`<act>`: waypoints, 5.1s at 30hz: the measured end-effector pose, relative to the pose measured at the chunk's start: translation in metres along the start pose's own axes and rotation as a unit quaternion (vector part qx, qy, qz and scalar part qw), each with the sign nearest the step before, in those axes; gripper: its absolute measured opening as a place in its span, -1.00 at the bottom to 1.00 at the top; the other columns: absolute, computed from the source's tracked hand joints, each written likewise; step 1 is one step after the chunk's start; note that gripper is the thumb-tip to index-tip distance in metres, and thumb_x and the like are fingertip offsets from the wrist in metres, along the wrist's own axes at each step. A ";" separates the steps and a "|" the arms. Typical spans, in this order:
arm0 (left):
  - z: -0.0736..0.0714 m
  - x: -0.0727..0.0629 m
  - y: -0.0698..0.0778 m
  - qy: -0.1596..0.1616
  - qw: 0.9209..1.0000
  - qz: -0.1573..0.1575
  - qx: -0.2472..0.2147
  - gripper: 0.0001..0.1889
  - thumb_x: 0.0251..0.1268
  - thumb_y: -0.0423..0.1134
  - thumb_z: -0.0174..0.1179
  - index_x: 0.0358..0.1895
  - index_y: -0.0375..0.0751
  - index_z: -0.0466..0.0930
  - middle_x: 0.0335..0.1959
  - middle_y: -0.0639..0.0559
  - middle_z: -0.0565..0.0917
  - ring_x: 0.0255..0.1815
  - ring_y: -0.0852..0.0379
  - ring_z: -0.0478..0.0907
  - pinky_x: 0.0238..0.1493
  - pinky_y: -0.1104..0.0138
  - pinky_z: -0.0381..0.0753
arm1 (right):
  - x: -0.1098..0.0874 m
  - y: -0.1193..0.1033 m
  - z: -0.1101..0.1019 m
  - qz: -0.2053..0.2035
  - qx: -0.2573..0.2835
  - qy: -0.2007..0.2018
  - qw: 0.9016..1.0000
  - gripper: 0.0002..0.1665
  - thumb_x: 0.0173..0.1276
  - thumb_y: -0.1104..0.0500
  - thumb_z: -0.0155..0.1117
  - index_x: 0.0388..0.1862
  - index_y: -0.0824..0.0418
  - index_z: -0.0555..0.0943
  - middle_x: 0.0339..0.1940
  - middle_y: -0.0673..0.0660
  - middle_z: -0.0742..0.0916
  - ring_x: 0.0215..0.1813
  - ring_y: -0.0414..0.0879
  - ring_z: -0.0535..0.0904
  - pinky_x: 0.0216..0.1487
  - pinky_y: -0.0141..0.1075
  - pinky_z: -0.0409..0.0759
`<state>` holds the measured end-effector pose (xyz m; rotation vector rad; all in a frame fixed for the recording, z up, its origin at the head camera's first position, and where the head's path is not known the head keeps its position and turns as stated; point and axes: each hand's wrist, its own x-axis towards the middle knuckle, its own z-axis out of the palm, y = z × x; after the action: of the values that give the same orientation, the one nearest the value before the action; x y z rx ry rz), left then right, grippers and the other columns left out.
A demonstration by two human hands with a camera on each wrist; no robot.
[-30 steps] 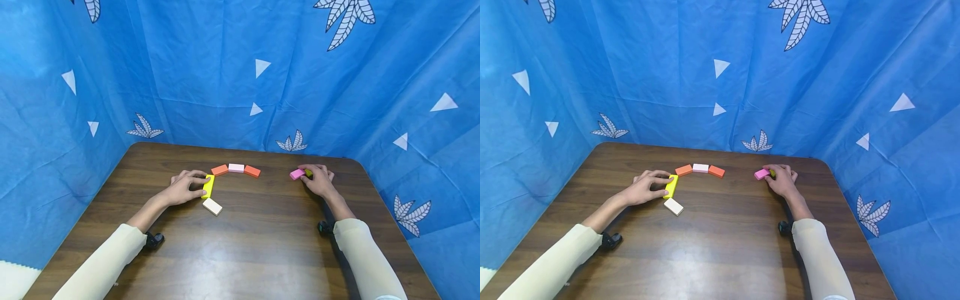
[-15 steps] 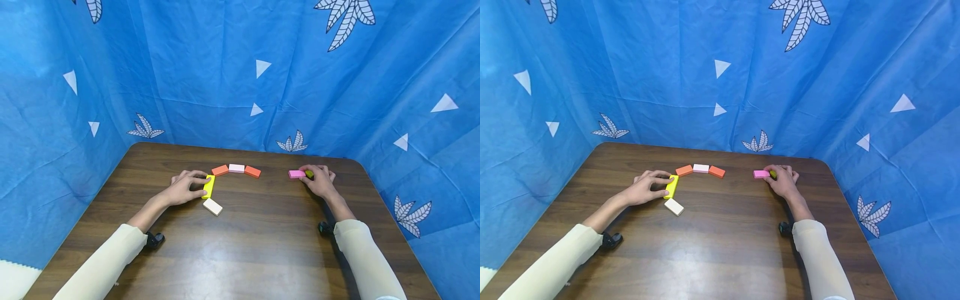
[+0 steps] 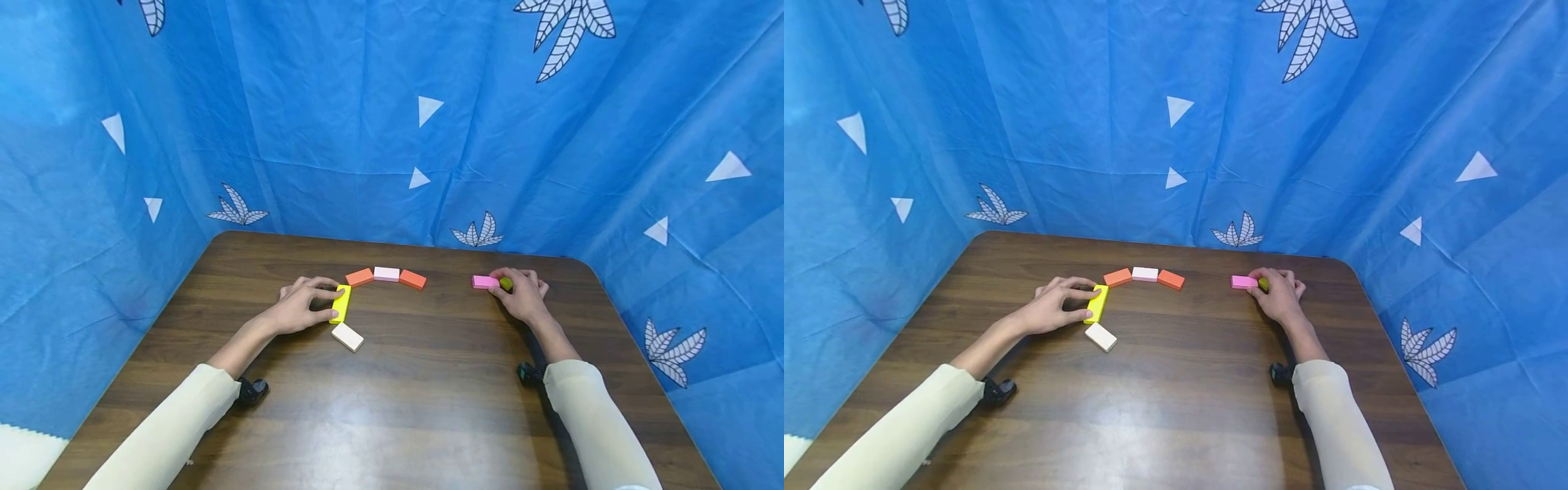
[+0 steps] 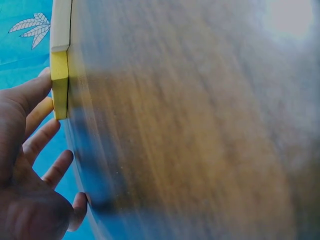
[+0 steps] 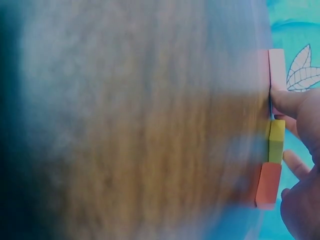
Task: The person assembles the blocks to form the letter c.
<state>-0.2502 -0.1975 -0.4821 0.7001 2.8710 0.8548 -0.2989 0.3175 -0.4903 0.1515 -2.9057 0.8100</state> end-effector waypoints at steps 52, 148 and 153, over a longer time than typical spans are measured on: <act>0.000 -0.001 0.002 -0.005 1.000 -0.008 -0.013 -0.43 0.44 0.00 0.44 0.46 0.03 0.64 0.57 -0.03 0.52 0.46 -0.22 0.35 0.30 -0.38 0.09 | -0.028 -0.032 0.008 -0.069 0.023 -0.014 0.997 -0.57 0.51 0.05 0.46 0.26 0.17 0.63 0.29 0.30 0.74 0.42 0.37 0.40 0.41 0.39 0.08; 0.002 -0.003 0.001 -0.006 1.000 -0.011 -0.008 -0.45 0.47 -0.01 0.41 0.48 0.06 0.62 0.59 -0.02 0.49 0.47 -0.22 0.33 0.34 -0.42 0.05 | -0.077 -0.123 0.041 -0.183 0.062 -0.152 0.969 -0.60 0.48 -0.01 0.50 0.16 0.01 0.57 0.06 -0.02 0.69 0.24 0.03 0.47 0.31 0.00 0.48; 0.002 -0.002 0.002 -0.005 1.000 -0.011 -0.009 -0.44 0.47 -0.01 0.42 0.48 0.07 0.62 0.59 -0.03 0.50 0.46 -0.22 0.34 0.33 -0.40 0.06 | -0.077 -0.127 0.043 -0.186 0.061 -0.151 0.969 -0.60 0.47 -0.02 0.51 0.15 0.01 0.57 0.06 -0.03 0.69 0.24 0.02 0.47 0.31 -0.01 0.49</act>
<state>-0.2471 -0.1961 -0.4831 0.6669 2.8534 0.8691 -0.2103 0.1920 -0.4733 0.8753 -2.9451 0.9637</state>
